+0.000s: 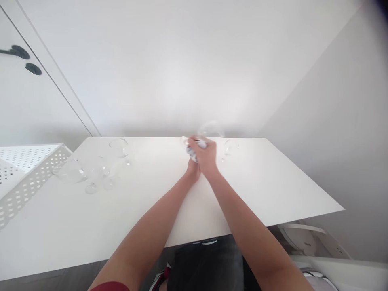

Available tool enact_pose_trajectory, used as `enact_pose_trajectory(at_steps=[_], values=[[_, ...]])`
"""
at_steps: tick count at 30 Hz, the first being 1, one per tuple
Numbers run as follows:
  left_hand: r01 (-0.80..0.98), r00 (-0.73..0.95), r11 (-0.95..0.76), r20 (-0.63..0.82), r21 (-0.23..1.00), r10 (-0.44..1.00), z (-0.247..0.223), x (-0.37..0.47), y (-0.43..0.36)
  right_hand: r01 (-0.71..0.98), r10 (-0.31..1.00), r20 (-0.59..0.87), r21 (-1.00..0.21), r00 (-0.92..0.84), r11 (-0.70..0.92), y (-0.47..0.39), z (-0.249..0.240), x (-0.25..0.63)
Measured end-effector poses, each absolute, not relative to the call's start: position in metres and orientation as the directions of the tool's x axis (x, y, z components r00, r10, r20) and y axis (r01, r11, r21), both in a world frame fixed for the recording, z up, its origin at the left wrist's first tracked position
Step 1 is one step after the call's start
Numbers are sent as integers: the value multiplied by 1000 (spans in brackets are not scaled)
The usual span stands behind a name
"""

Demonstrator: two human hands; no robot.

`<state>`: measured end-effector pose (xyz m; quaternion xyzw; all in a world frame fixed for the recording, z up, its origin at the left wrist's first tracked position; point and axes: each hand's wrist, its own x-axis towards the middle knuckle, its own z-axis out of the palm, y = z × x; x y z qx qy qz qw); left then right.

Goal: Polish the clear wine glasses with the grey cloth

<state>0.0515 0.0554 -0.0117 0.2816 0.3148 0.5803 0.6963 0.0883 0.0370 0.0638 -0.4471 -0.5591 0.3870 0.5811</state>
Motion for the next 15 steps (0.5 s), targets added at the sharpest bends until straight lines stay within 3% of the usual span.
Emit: enact_pose_trajectory(at_steps=[3, 5, 8, 15], values=[[-687, 221, 145, 15, 712, 975, -2, 51, 45, 55, 906, 312, -949, 286, 309, 28, 59, 148], [-698, 297, 163, 74, 697, 952, 3, 49, 39, 12, 918, 258, -964, 302, 267, 27, 46, 170], [-673, 322, 181, 63, 718, 945, 2, 49, 38, -21, 959, 198, -978, 201, 206, 29, 21, 179], [-526, 110, 40, 22, 850, 994, -9, 55, 44, -15, 989, 135, -991, -64, 134, 38, -7, 174]])
